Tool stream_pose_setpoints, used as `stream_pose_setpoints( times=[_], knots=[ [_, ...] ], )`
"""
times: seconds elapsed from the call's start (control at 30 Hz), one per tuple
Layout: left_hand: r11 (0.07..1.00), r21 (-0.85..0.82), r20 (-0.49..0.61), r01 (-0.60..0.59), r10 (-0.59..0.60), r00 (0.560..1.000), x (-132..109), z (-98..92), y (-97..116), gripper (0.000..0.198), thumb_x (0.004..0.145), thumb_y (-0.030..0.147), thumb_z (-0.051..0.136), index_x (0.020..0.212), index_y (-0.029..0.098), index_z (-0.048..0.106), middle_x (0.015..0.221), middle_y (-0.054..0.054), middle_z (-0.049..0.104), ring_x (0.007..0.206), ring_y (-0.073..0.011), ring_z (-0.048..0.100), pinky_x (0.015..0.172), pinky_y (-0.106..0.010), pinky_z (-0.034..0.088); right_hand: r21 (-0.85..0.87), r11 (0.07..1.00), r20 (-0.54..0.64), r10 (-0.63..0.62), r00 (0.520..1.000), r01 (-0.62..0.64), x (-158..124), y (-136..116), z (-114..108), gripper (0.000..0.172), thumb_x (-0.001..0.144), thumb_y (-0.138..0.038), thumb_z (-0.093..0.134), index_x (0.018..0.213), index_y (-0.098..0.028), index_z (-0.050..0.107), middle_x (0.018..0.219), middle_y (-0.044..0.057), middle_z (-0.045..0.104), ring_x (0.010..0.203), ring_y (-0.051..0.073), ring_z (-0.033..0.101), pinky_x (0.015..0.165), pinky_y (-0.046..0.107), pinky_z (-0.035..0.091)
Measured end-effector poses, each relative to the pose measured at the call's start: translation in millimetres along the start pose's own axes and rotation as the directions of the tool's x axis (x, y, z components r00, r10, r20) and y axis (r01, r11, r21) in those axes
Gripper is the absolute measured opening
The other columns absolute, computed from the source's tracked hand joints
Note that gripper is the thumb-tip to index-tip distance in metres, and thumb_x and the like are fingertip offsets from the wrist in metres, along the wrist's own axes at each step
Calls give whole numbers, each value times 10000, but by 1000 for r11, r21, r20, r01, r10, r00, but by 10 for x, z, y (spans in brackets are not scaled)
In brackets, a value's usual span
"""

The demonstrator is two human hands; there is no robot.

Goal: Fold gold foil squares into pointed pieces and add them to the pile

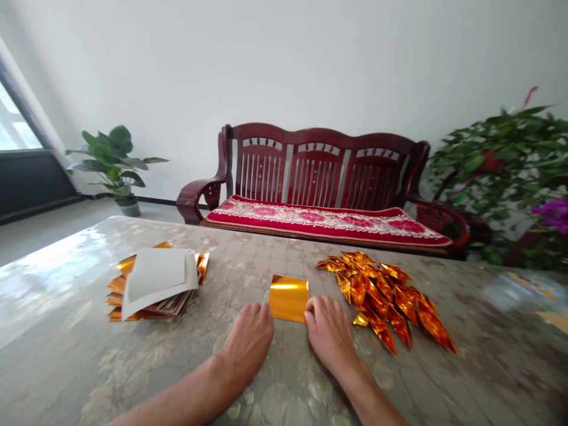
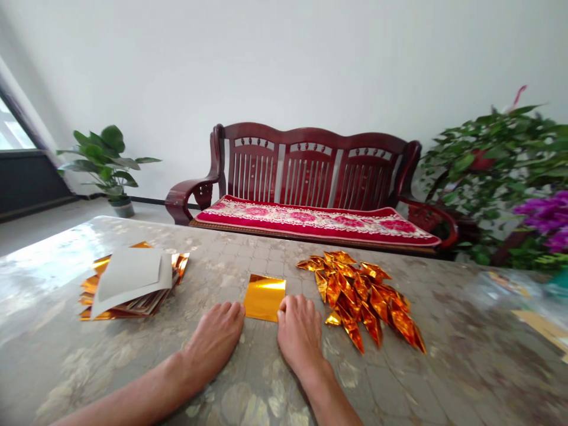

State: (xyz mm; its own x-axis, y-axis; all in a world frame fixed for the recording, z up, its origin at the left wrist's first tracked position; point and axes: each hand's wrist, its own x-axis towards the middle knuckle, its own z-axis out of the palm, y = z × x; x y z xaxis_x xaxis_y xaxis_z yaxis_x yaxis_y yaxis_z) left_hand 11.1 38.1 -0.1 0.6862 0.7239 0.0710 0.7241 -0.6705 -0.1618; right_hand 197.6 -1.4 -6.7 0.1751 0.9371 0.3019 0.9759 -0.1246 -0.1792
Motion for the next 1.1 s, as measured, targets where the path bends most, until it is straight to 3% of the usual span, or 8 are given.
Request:
stream_pose_setpoints(
  times=[0.2,0.3,0.43,0.53,0.67,0.93,1.03,1.1],
  knots=[
    [960,-212,-36,184,-195,980,107,-51,-235,246,982,329,454,963,181,650,981,-94,621,951,-253,599,819,-357,461,9,1000,-18,-5,1000,5,3,21,24,41,902,-237,587,863,-248,579,927,29,632,891,220,549,742,326,337],
    [906,-328,-31,267,-292,956,146,-68,-296,285,996,381,410,1035,202,628,1005,-77,614,995,-244,610,851,-352,462,6,1000,-19,-2,1000,2,1,19,30,46,899,-232,595,859,-246,578,927,28,635,897,225,547,742,329,335],
    [872,-408,16,272,-291,957,161,-87,-277,324,1009,407,359,1024,229,630,1015,-58,614,1011,-226,611,885,-346,448,9,1000,-10,5,1000,-4,-2,11,29,40,905,-238,595,867,-243,582,924,26,633,909,231,544,747,335,333],
    [858,-421,12,295,-320,947,166,-68,-237,269,950,442,486,989,215,625,1036,-63,606,1029,-238,595,908,-359,437,10,1000,-8,10,1000,-10,-2,6,26,41,908,-240,590,868,-242,585,921,26,631,919,233,544,751,337,333],
    [841,-464,-10,278,-319,948,169,-7,-191,197,884,392,585,948,208,616,1060,-59,596,1033,-237,567,915,-355,428,11,1000,-11,8,1000,-8,0,2,25,44,907,-240,589,864,-242,588,920,26,632,916,228,543,755,336,333],
    [782,-586,-82,212,-317,945,188,94,-191,66,849,241,563,897,199,578,992,-56,602,982,-233,561,872,-345,447,15,1000,-30,-3,1000,3,2,7,38,42,896,-230,610,860,-240,590,901,21,630,901,226,545,748,330,325],
    [691,-697,-74,193,-336,939,233,148,-215,112,819,195,569,931,195,563,985,-56,604,963,-224,584,866,-344,463,9,1000,-42,-11,999,11,2,8,46,44,898,-227,610,860,-240,590,896,22,630,894,227,549,741,328,321],
    [557,-810,-28,184,-350,936,283,187,-236,281,786,168,589,1063,191,551,1076,-69,605,946,-206,612,840,-321,485,4,1000,-52,-17,998,18,-1,9,50,47,899,-227,608,857,-242,590,892,23,631,887,227,551,734,326,319]
  ],
)
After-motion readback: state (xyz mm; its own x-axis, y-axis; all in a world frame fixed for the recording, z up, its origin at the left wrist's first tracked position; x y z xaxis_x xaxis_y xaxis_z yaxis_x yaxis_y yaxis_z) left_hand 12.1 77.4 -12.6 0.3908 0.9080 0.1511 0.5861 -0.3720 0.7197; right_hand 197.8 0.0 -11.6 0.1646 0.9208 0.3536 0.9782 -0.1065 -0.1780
